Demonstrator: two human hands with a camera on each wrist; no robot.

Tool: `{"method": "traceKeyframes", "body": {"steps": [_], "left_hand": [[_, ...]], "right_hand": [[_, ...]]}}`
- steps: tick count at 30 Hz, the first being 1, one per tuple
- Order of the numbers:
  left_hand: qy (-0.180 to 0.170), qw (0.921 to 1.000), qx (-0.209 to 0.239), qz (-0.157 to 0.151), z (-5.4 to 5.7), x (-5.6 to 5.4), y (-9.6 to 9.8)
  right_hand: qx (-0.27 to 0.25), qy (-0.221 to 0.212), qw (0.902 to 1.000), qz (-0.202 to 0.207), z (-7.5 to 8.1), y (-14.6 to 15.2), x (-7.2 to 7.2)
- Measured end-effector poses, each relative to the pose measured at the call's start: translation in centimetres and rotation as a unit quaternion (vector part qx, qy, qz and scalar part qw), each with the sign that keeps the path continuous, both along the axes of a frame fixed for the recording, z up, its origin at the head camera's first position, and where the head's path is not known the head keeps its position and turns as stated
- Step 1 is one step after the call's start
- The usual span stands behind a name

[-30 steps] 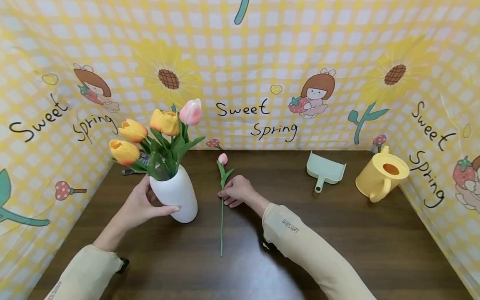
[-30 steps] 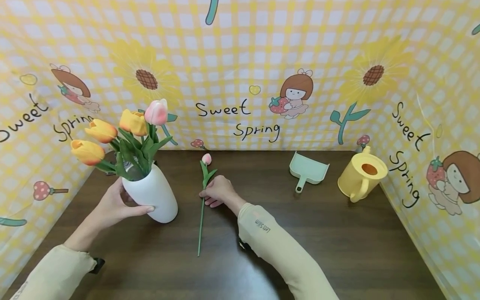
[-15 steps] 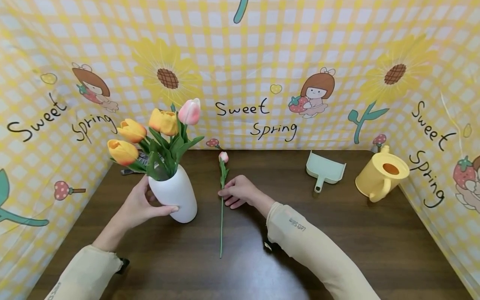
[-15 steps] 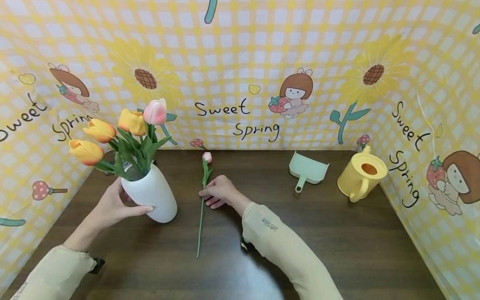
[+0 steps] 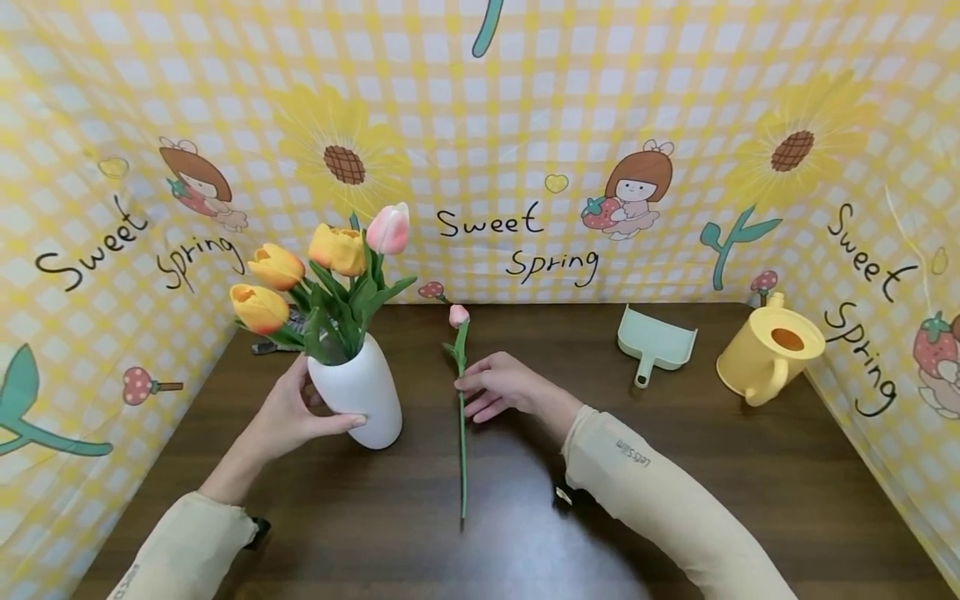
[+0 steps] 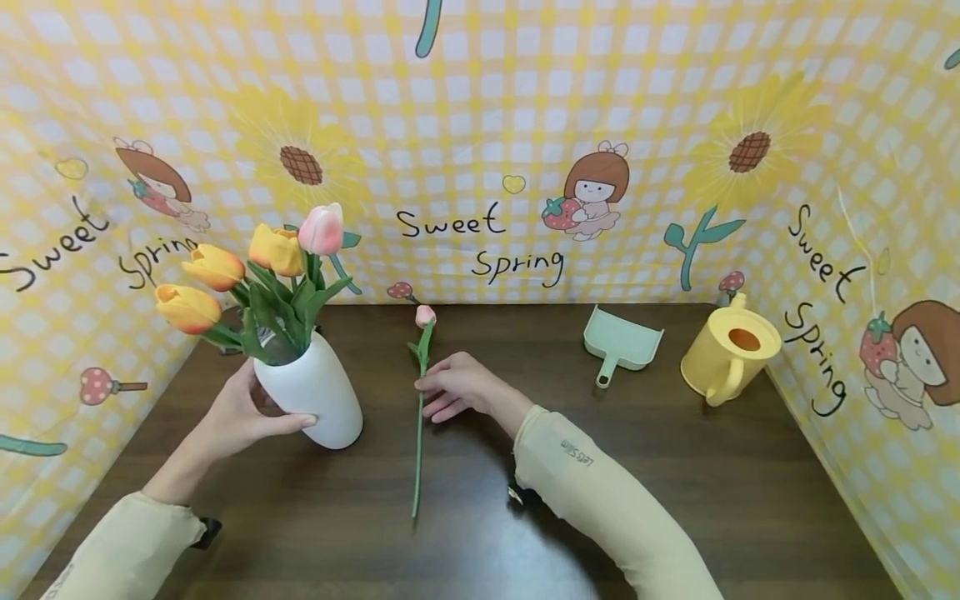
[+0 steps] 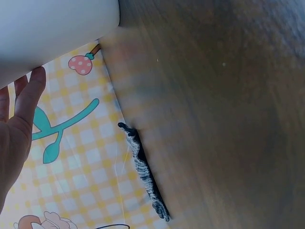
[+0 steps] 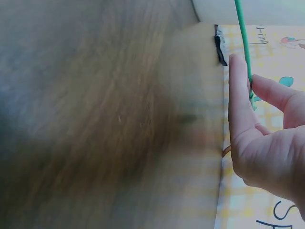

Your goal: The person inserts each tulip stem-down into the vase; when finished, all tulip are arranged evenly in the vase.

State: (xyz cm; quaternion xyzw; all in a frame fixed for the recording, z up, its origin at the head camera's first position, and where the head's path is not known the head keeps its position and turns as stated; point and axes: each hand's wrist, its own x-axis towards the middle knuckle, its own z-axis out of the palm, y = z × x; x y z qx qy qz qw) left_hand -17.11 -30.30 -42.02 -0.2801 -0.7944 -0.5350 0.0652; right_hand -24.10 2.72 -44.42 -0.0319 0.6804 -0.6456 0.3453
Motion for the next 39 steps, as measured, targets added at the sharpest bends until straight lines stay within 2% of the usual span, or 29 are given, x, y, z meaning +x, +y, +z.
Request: {"method": "traceKeyframes", "body": {"steps": [5, 13, 20, 24, 32, 39], "left_hand": [[-0.004, 1.0, 0.002, 0.0, -0.3, 0.0, 0.0], [-0.004, 1.0, -0.007, 0.003, 0.2, -0.2, -0.4], [-0.009, 0.9999, 0.006, -0.009, -0.1, 0.0, -0.2], [-0.013, 0.9999, 0.009, -0.007, 0.0, -0.1, -0.3], [-0.012, 0.9999, 0.004, -0.005, 0.1, 0.0, -0.1], [-0.017, 0.9998, 0.001, 0.003, 0.1, 0.2, -0.2]], "right_hand": [[-0.013, -0.007, 0.9999, 0.005, 0.9, 1.1, 0.6], [-0.047, 0.008, 0.9985, 0.026, 3.2, 2.7, 1.6], [-0.062, 0.016, 0.9975, 0.03, 4.3, 5.3, 2.7], [-0.076, 0.026, 0.9963, 0.033, 5.0, 6.8, 3.1], [-0.13, 0.04, 0.9907, 0.007, 5.8, 9.1, 4.8], [-0.161, 0.062, 0.985, -0.007, 6.1, 10.1, 5.6]]}}
